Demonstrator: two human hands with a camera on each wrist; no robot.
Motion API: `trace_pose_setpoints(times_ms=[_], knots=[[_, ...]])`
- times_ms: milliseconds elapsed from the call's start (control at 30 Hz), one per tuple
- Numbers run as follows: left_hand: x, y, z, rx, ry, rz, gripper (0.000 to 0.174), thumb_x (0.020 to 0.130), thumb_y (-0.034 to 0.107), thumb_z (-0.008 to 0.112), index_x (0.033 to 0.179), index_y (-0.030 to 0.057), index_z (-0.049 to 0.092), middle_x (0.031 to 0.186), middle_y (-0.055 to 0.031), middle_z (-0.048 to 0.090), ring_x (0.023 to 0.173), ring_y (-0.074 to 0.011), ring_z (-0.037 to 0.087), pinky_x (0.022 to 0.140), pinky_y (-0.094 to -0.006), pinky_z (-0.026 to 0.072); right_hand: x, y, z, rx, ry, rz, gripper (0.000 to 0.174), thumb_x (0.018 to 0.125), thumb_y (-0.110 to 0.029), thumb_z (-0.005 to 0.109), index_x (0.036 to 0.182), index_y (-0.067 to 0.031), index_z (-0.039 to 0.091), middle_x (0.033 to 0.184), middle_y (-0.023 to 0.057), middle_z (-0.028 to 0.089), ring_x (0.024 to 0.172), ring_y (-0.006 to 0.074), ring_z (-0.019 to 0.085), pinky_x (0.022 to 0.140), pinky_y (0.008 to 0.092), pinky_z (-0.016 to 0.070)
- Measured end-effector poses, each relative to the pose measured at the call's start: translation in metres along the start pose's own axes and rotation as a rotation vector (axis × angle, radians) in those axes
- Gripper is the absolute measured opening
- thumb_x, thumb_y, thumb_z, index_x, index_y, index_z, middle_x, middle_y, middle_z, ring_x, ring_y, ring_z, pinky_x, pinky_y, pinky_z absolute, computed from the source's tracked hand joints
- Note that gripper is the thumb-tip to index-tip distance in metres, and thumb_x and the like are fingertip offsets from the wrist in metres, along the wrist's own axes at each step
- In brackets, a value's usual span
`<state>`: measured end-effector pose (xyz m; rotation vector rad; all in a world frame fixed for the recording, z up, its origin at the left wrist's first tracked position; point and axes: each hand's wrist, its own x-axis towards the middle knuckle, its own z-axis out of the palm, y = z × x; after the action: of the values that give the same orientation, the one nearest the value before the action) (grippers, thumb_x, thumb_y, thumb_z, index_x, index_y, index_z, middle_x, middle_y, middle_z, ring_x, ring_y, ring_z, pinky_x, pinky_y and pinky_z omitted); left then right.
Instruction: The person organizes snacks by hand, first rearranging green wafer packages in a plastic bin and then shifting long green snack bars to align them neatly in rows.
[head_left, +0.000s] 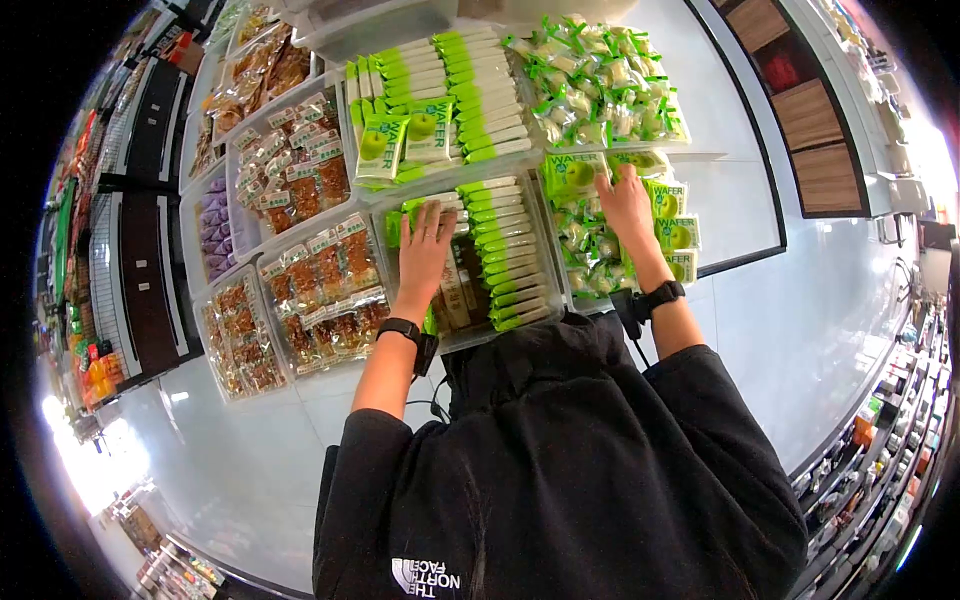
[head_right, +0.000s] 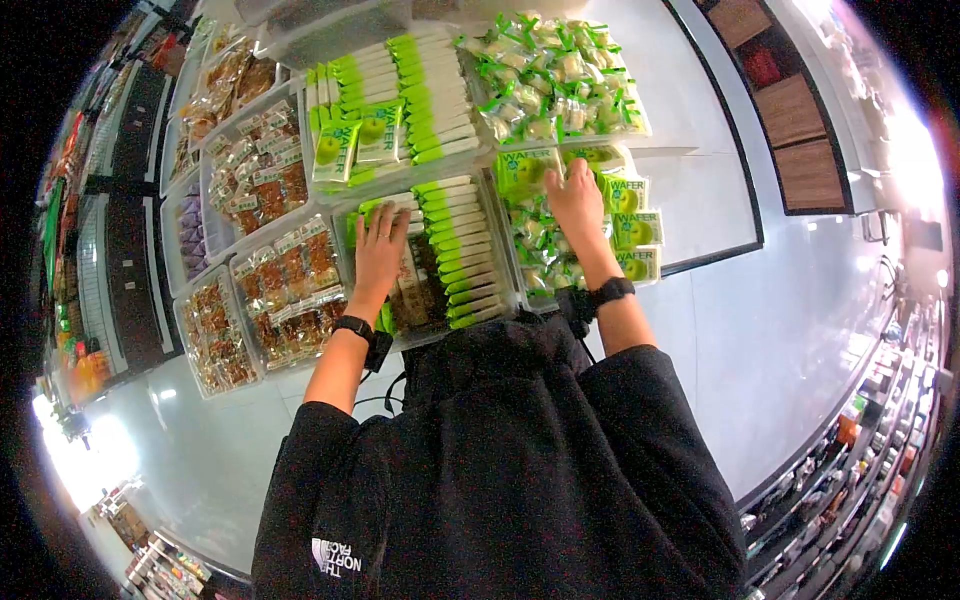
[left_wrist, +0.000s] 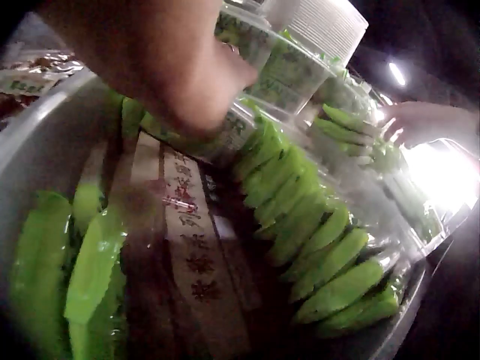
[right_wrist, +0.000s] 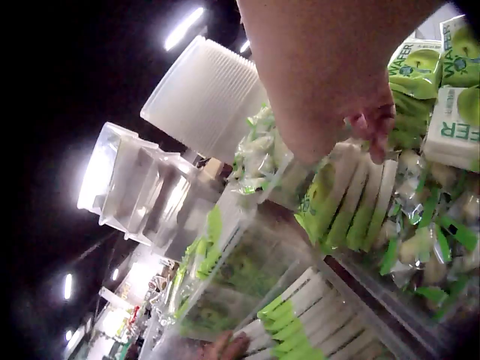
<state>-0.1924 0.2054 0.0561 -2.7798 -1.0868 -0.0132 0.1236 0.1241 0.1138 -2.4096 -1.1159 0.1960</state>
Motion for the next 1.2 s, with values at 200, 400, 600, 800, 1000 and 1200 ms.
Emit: trace_pose_setpoints(times_ms=[200, 400, 600, 800, 1000, 1200], knots=[[0.001, 0.026, -0.033, -0.466, 0.091, -0.082, 0.045, 0.087, 0.023, 0.059, 0.127, 0.008, 0.044, 0.136, -0.013, 0.035, 0.129, -0.033, 0.032, 0.107, -0.0532, 0.0233, 0.008, -0.009, 0.01, -0.158, -0.147, 0.103, 0.053, 0.079, -0.05, 0.061, 0.099, -0.0006, 0.057, 0.102, 0.0207, 0.061, 0.098, 0.0354, 0.059, 0.082, 0.0434, 0.0479], [0.022, 0.063, -0.038, -0.745, 0.045, -0.036, 0.043, 0.089, 0.026, 0.055, 0.124, 0.0019, 0.045, 0.125, -0.0181, 0.044, 0.12, -0.036, 0.041, 0.103, -0.0479, 0.0317, -0.002, 0.001, 0.018, -0.041, 0.022, 0.064, 0.042, 0.072, -0.039, 0.072, 0.093, -0.0043, 0.06, 0.085, 0.0143, 0.059, 0.091, 0.0326, 0.058, 0.076, 0.0418, 0.0472], [0.032, 0.076, -0.044, -1.122, -0.05, -0.115, 0.045, 0.091, 0.027, 0.052, 0.124, -0.001, 0.041, 0.122, -0.0226, 0.048, 0.114, -0.0385, 0.046, 0.095, -0.0442, 0.039, -0.014, 0.013, 0.011, 0.153, -0.009, 0.022, 0.028, 0.073, -0.029, 0.07, 0.08, -0.0035, 0.063, 0.081, 0.0129, 0.064, 0.08, 0.0311, 0.061, 0.071, 0.0395, 0.0463], [0.025, 0.078, -0.015, -1.321, -0.065, -0.237, 0.048, 0.091, 0.027, 0.052, 0.125, -0.0022, 0.037, 0.123, -0.0232, 0.047, 0.115, -0.0383, 0.046, 0.094, -0.0437, 0.0402, -0.025, 0.014, 0.016, 0.38, -0.134, 0.085, 0.018, 0.077, -0.018, 0.067, 0.078, -0.0012, 0.062, 0.074, 0.0093, 0.066, 0.071, 0.0222, 0.062, 0.067, 0.033, 0.0468], [0.025, 0.077, -0.008, -1.504, -0.085, -0.385, 0.056, 0.091, 0.028, 0.055, 0.133, 0.0004, 0.031, 0.122, -0.019, 0.049, 0.114, -0.031, 0.049, 0.092, -0.0395, 0.0417, -0.047, -0.009, 0.019, 0.594, -0.111, -0.068, 0.019, 0.08, -0.015, 0.065, 0.075, 0.0015, 0.056, 0.064, 0.0053, 0.059, 0.057, 0.0099, 0.053, 0.057, 0.0274, 0.0443], [-0.008, 0.05, -0.009, -1.89, -0.026, -0.372, 0.058, 0.084, 0.013, 0.065, 0.133, 0.0058, 0.036, 0.105, -0.006, 0.053, 0.098, -0.0135, 0.05, 0.086, -0.0301, 0.0432, -0.085, -0.042, 0.023, 0.783, -0.446, -0.16, 0.014, 0.081, -0.011, 0.062, 0.077, 0.0005, 0.056, 0.067, 0.0051, 0.062, 0.06, 0.0065, 0.054, 0.056, 0.0247, 0.0446]])
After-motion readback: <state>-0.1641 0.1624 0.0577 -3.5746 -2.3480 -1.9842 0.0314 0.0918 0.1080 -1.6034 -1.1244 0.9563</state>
